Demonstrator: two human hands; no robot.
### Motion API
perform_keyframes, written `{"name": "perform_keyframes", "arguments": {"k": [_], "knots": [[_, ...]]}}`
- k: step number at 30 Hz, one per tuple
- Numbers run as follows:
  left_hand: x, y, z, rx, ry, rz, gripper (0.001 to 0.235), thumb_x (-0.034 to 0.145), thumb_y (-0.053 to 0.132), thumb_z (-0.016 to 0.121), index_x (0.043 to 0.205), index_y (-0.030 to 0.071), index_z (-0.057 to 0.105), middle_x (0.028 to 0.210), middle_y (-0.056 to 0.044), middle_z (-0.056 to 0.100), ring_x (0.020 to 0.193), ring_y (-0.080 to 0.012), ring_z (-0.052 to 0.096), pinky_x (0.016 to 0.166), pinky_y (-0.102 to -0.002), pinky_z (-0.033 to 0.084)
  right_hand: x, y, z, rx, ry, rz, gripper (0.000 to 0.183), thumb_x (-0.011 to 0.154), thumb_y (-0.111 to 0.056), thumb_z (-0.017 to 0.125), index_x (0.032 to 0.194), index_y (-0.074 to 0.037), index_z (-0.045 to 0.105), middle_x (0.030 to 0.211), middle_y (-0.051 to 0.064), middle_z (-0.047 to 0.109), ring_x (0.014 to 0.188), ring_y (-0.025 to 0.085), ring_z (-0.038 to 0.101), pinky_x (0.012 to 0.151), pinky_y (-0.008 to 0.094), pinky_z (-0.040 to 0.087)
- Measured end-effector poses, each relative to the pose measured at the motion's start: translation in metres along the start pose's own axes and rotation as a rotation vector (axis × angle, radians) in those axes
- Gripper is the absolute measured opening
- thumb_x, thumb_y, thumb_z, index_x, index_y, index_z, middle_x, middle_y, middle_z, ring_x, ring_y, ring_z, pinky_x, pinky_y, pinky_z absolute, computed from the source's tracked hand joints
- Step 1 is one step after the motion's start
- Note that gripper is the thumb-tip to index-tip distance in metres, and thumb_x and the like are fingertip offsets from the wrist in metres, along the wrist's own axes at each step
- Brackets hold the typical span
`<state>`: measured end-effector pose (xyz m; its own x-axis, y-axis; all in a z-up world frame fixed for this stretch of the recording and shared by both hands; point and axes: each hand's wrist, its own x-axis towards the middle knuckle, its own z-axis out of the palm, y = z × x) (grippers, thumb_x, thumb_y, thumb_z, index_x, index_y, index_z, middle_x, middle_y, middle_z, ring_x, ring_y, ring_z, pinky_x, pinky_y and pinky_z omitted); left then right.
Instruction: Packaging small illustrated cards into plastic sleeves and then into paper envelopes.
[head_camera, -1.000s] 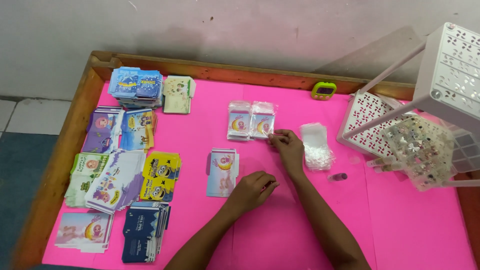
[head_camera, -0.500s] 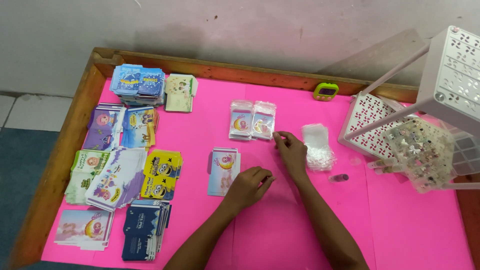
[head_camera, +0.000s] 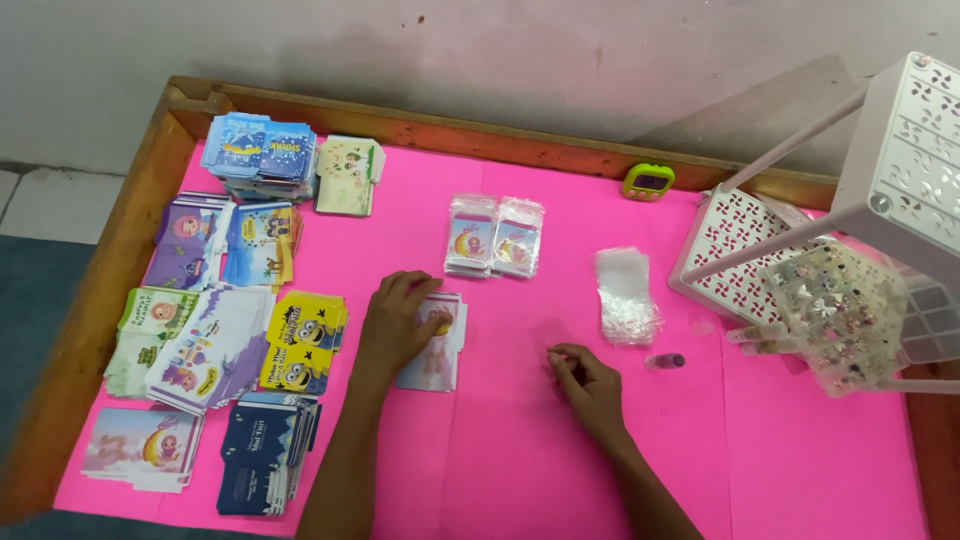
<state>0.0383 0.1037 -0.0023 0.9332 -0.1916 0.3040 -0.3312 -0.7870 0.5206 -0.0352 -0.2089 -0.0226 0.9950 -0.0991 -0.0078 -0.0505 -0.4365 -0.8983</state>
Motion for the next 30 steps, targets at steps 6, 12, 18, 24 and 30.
{"name": "perform_keyframes", "arguments": {"k": [6,12,18,24,30], "knots": [[-0.003,-0.022,0.014,-0.104,-0.054,-0.047,0.041,0.075,0.038,0.086,0.109,0.021,0.071,0.119,-0.002,0.065,0.123,-0.0297,0.058,0.099,-0.046,0.049,0.002,-0.005,0.001,0.029,-0.034,-0.013,0.012,0.091,-0.015,0.074,0.101,-0.013,0.081,0.061,0.006,0.074,0.051,0.014,0.062,0.047,0.029,0.050],[-0.003,-0.023,0.015,-0.157,-0.097,-0.083,0.038,0.080,0.040,0.083,0.111,0.023,0.069,0.103,0.001,0.070,0.115,-0.0254,0.062,0.096,-0.045,0.049,0.002,-0.009,-0.001,0.015,-0.049,-0.026,0.013,0.091,-0.015,0.074,0.101,-0.012,0.081,0.064,0.007,0.075,0.053,0.015,0.063,0.048,0.030,0.050],[-0.007,-0.033,0.021,-0.177,-0.043,-0.068,0.028,0.081,0.031,0.084,0.105,0.023,0.072,0.100,0.003,0.074,0.111,-0.0216,0.066,0.097,-0.040,0.052,0.001,-0.012,0.000,0.021,-0.047,-0.034,0.012,0.093,-0.016,0.073,0.101,-0.011,0.080,0.064,0.008,0.074,0.051,0.016,0.061,0.046,0.030,0.048],[0.000,-0.019,0.016,-0.051,0.118,0.048,0.012,0.086,0.024,0.079,0.096,0.026,0.074,0.113,0.007,0.070,0.117,-0.0232,0.062,0.098,-0.040,0.052,0.002,-0.013,-0.001,0.009,-0.055,-0.051,0.012,0.093,-0.017,0.073,0.100,-0.010,0.080,0.063,0.008,0.074,0.050,0.017,0.063,0.046,0.029,0.049],[0.006,0.013,-0.005,0.008,0.393,0.141,0.012,0.086,0.017,0.084,0.095,0.019,0.076,0.083,0.006,0.066,0.077,-0.0163,0.065,0.073,-0.029,0.058,0.001,-0.014,-0.002,-0.007,-0.058,-0.047,0.013,0.094,-0.019,0.073,0.102,-0.011,0.080,0.068,0.010,0.075,0.055,0.019,0.065,0.049,0.032,0.051]]}}
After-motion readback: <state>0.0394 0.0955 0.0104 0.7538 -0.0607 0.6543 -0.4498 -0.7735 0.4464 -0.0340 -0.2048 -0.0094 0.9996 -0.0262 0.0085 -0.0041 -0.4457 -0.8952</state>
